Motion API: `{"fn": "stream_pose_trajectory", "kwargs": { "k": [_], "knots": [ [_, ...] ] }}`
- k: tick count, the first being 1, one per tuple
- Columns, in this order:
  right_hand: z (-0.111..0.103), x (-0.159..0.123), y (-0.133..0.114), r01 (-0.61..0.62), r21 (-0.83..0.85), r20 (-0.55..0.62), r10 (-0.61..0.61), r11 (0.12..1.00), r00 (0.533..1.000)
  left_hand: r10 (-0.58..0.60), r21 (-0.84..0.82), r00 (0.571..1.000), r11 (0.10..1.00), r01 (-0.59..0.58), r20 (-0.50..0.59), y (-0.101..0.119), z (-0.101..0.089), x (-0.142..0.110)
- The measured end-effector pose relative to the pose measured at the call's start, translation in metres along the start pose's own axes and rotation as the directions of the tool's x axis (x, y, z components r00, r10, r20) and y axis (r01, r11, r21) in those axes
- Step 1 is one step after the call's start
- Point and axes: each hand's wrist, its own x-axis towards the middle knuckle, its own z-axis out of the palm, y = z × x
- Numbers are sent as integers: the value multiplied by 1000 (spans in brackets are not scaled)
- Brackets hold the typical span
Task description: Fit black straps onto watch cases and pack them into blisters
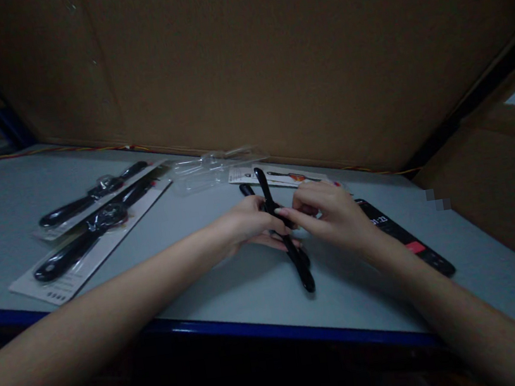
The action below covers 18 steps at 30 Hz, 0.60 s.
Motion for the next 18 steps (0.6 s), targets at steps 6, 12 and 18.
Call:
{"fn": "stream_pose_trajectory", "kwargs": {
  "k": [6, 12, 18],
  "knots": [
    [-8, -3, -2, -83, 210, -8, 86, 974, 996, 21, -17, 1000, 1000, -21, -3, 1, -1, 0],
    [-11, -1, 11, 81, 127, 98, -93, 989, 991, 15, -13, 1000, 1000, -14, 7, 0, -1, 1],
    [-3, -1, 4, 25, 90, 69, -32, 996, 997, 15, 4, 1000, 1000, -16, 18, -1, -2, 2]
  ]
}}
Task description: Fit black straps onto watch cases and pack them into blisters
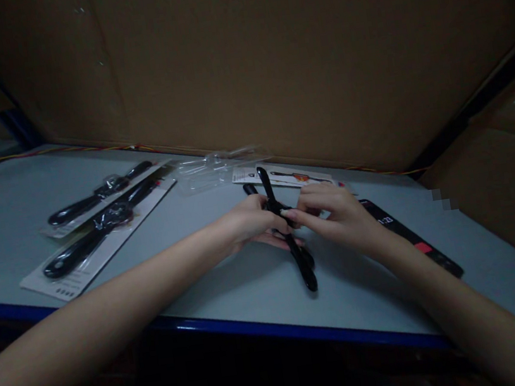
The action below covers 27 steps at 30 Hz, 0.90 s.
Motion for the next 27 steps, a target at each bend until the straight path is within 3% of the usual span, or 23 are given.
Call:
{"fn": "stream_pose_trajectory", "kwargs": {
  "k": [3, 5, 8, 10, 12, 17, 19, 23, 27],
  "knots": [
    [-2, -1, -7, -50, 160, 46, 43, 986, 998, 13, 1, 999, 1000, -13, -40, 1, -1, 0],
    [-6, -1, -8, -91, 188, 6, 91, 978, 996, 18, -5, 999, 1000, -18, -46, 1, -1, 0],
    [-6, 0, -4, -121, 49, -78, 125, 991, 989, 15, 1, 999, 1000, -15, -49, 2, 1, -2],
    [-1, 1, -3, -106, -94, -91, 97, 990, 991, 8, 23, 998, 1000, -6, -67, 2, 2, -2],
    [5, 2, -6, -92, -131, -78, 82, 987, 994, 5, 54, 997, 999, -1, -83, 2, 4, -2],
    [9, 2, -16, -210, 228, 3, 215, 951, 977, 41, 63, 997, 997, -37, -60, 2, 4, -3],
    [4, 0, -14, -230, 274, -23, 245, 934, 969, 39, 53, 997, 998, -35, -65, 3, 3, -4],
    [-4, -1, -3, -134, 123, -50, 141, 983, 989, 34, 37, 994, 999, -30, -99, 6, 4, -7],
    [1, 1, -2, -57, -105, -67, 50, 993, 996, 30, 37, 995, 999, -27, -91, 4, 4, -4]
  ]
}}
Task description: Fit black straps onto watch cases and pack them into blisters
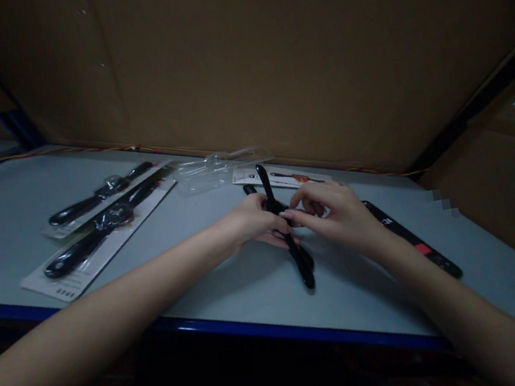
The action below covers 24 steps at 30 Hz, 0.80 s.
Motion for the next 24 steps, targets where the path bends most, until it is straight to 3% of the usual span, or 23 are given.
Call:
{"fn": "stream_pose_trajectory", "kwargs": {
  "k": [2, 8, 13, 17, 24],
  "knots": [
    [4, 0, -5, 14, -21, -12, -15, 1000, 1000, -3, 13, 1000, 1000, 2, 18, -1, 0, 1],
    [-1, -2, -11, -76, 248, -3, 79, 966, 997, -13, 14, 1000, 1000, 13, 6, 2, 0, 0],
    [-8, -1, 0, 5, 127, 55, -12, 992, 998, -27, 15, 1000, 1000, 27, 2, 3, 1, -1],
    [-2, -1, -1, 24, -2, 17, -24, 1000, 1000, -40, 28, 999, 999, 39, 21, 2, 2, 1],
    [-7, -2, -6, -38, 206, 23, 34, 978, 999, -26, 11, 1000, 1000, 26, 5, 5, 3, -3]
  ]
}}
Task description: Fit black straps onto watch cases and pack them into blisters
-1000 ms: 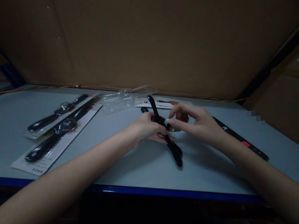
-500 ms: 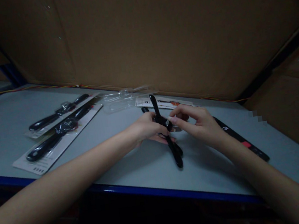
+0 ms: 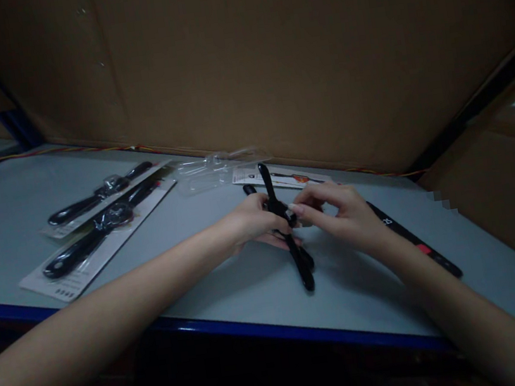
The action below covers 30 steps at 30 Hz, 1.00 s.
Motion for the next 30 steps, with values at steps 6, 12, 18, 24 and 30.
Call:
{"fn": "stream_pose_trajectory", "kwargs": {
  "k": [6, 12, 18, 24, 30],
  "knots": [
    [-4, 1, 8, 112, -174, 62, -103, 978, 993, -10, -14, 1000, 1000, 10, -7, -1, 1, 0],
    [6, 1, 3, 73, -274, -13, -80, 959, 997, -8, 17, 998, 1000, 7, 63, -4, 1, 3],
    [-4, 0, 0, -11, -86, -5, 10, 996, 1000, 26, -27, 999, 999, -25, 21, -4, -1, 2],
    [-8, 1, 8, 132, -157, 119, -114, 979, 986, 28, -38, 998, 999, -26, 53, -4, -2, 1],
    [2, 3, 8, 98, -265, 75, -81, 959, 994, 5, -10, 998, 1000, -4, 68, -5, -2, 3]
  ]
}}
